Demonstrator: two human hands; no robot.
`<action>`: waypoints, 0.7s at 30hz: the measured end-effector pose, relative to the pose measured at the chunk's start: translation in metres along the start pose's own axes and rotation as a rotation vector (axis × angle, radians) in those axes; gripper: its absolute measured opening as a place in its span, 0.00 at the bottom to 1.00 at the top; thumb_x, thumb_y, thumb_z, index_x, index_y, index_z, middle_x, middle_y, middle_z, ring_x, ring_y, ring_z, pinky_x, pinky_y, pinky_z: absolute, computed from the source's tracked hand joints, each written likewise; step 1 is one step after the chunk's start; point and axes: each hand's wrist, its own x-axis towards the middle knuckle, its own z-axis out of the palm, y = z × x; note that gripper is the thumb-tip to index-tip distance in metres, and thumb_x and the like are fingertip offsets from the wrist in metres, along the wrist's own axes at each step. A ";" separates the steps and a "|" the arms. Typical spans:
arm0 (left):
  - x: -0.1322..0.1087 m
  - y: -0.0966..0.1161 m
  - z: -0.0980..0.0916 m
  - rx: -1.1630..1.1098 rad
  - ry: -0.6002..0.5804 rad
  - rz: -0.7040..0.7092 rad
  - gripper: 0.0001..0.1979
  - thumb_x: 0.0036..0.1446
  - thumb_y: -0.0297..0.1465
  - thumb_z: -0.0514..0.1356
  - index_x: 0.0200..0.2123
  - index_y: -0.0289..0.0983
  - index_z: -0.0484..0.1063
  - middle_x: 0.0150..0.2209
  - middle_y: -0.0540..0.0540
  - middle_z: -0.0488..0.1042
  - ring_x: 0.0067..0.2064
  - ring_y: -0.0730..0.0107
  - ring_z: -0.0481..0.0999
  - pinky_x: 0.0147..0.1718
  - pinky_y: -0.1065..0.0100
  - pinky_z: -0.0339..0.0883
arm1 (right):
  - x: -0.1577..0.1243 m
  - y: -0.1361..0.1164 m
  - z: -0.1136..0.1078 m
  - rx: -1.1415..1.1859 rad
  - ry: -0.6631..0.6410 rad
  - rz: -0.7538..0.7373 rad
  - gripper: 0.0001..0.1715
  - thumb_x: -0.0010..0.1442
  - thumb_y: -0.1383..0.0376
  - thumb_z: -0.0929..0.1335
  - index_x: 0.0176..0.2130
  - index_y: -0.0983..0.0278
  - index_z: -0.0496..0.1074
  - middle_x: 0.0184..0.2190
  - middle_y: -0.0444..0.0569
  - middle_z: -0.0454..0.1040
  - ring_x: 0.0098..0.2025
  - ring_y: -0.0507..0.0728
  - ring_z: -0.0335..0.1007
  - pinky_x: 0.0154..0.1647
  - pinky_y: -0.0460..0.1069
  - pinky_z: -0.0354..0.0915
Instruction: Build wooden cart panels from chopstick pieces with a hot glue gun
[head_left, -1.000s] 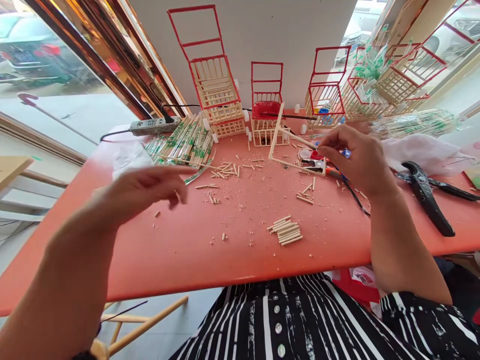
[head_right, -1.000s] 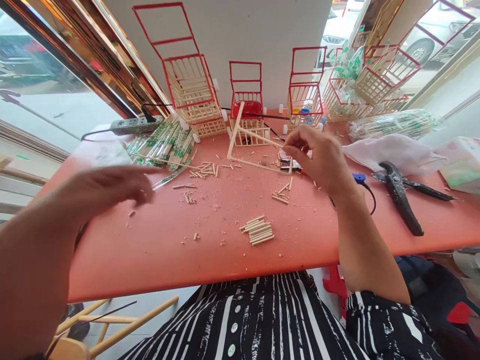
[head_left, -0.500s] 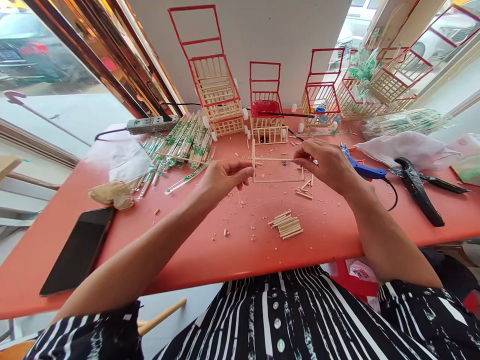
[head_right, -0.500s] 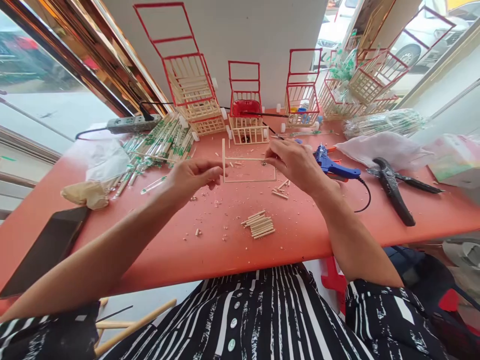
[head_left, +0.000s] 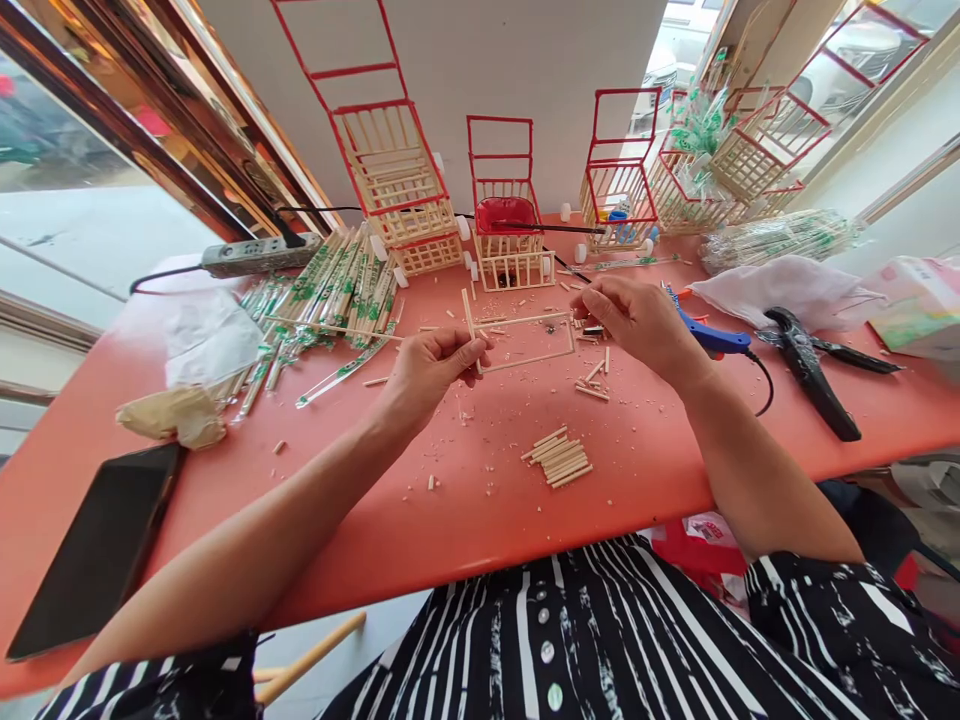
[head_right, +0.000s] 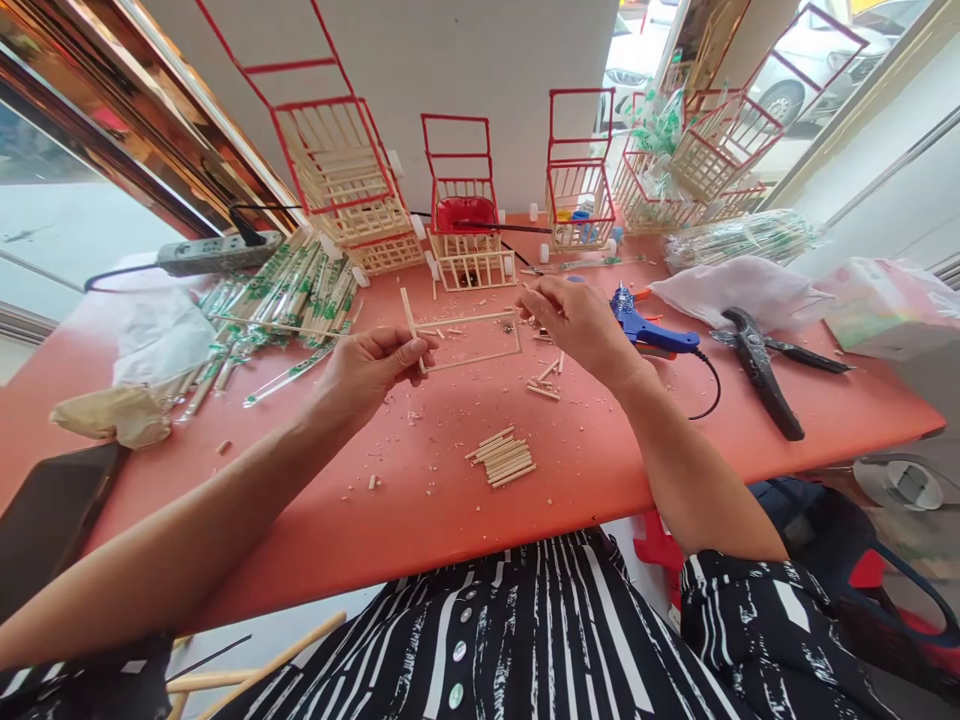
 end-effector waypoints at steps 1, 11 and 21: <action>0.000 -0.001 -0.001 -0.005 0.006 0.000 0.17 0.49 0.43 0.78 0.32 0.36 0.84 0.27 0.46 0.80 0.26 0.73 0.74 0.27 0.69 0.71 | 0.001 0.003 0.002 0.046 -0.026 0.033 0.26 0.73 0.44 0.67 0.38 0.62 0.78 0.39 0.54 0.84 0.38 0.57 0.80 0.37 0.51 0.70; -0.005 -0.002 0.001 -0.010 0.031 0.011 0.15 0.50 0.42 0.77 0.32 0.36 0.83 0.28 0.46 0.80 0.28 0.71 0.75 0.29 0.67 0.72 | 0.004 -0.001 0.012 0.194 -0.176 0.123 0.29 0.61 0.41 0.77 0.31 0.63 0.75 0.27 0.47 0.76 0.27 0.51 0.67 0.28 0.49 0.63; -0.007 0.000 -0.004 0.214 0.167 0.162 0.12 0.61 0.35 0.70 0.26 0.38 0.79 0.29 0.48 0.81 0.27 0.74 0.67 0.28 0.70 0.61 | 0.002 0.008 0.027 0.186 -0.139 0.074 0.26 0.60 0.43 0.77 0.32 0.62 0.77 0.30 0.50 0.81 0.33 0.56 0.76 0.37 0.51 0.68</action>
